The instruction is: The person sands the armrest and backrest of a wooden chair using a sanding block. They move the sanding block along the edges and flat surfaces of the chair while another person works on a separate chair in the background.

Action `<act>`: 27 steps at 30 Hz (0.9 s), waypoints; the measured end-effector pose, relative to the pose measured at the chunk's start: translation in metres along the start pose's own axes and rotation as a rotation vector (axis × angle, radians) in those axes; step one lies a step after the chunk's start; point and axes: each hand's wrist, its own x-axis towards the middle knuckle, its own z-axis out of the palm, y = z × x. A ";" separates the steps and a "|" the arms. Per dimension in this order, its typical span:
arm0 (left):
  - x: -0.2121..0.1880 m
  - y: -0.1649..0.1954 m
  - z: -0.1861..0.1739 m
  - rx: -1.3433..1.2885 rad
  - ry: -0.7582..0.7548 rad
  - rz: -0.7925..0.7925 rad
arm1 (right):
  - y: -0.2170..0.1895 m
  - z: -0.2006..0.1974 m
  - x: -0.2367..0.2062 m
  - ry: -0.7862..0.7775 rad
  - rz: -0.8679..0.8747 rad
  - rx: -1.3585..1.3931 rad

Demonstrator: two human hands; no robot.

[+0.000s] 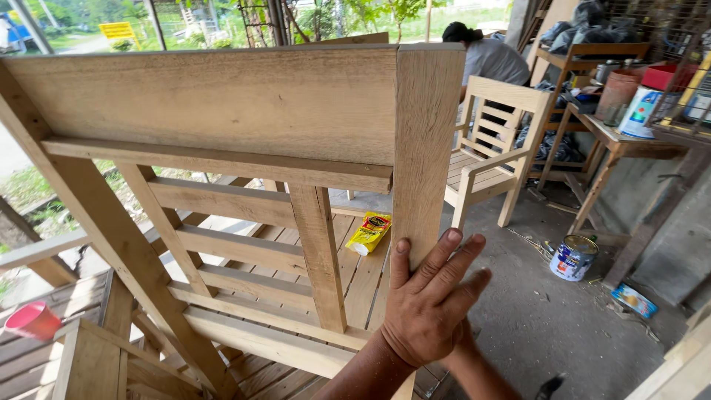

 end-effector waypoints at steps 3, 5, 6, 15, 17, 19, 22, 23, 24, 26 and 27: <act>-0.003 0.001 0.005 0.054 -0.023 0.005 | 0.004 -0.019 0.037 -0.255 -0.019 0.228; -0.003 0.002 0.009 0.107 0.000 0.004 | 0.008 -0.018 0.035 -0.308 -0.125 -0.026; -0.002 0.002 0.011 0.133 0.012 0.005 | 0.007 -0.015 0.027 -0.181 -0.145 -0.068; -0.002 0.003 0.010 0.190 -0.016 0.016 | 0.015 -0.020 0.045 -0.196 -0.084 0.040; -0.003 0.004 0.009 0.189 -0.027 0.007 | 0.016 -0.024 0.062 -0.271 -0.068 0.086; -0.002 0.004 0.009 0.188 -0.019 0.011 | 0.018 -0.018 0.060 -0.221 -0.083 0.027; -0.001 0.005 0.011 0.173 0.002 0.019 | 0.020 0.003 0.021 0.005 -0.059 -0.076; -0.001 0.005 0.012 0.164 0.000 0.019 | 0.019 0.008 0.009 0.075 -0.012 -0.080; -0.001 0.004 0.013 0.157 -0.001 0.021 | 0.019 0.011 0.006 0.093 0.003 -0.080; -0.002 0.003 0.013 0.168 0.007 0.036 | 0.019 0.010 0.008 0.107 0.022 -0.077; -0.003 0.003 0.013 0.170 0.005 0.040 | 0.019 0.006 0.016 0.070 0.004 -0.066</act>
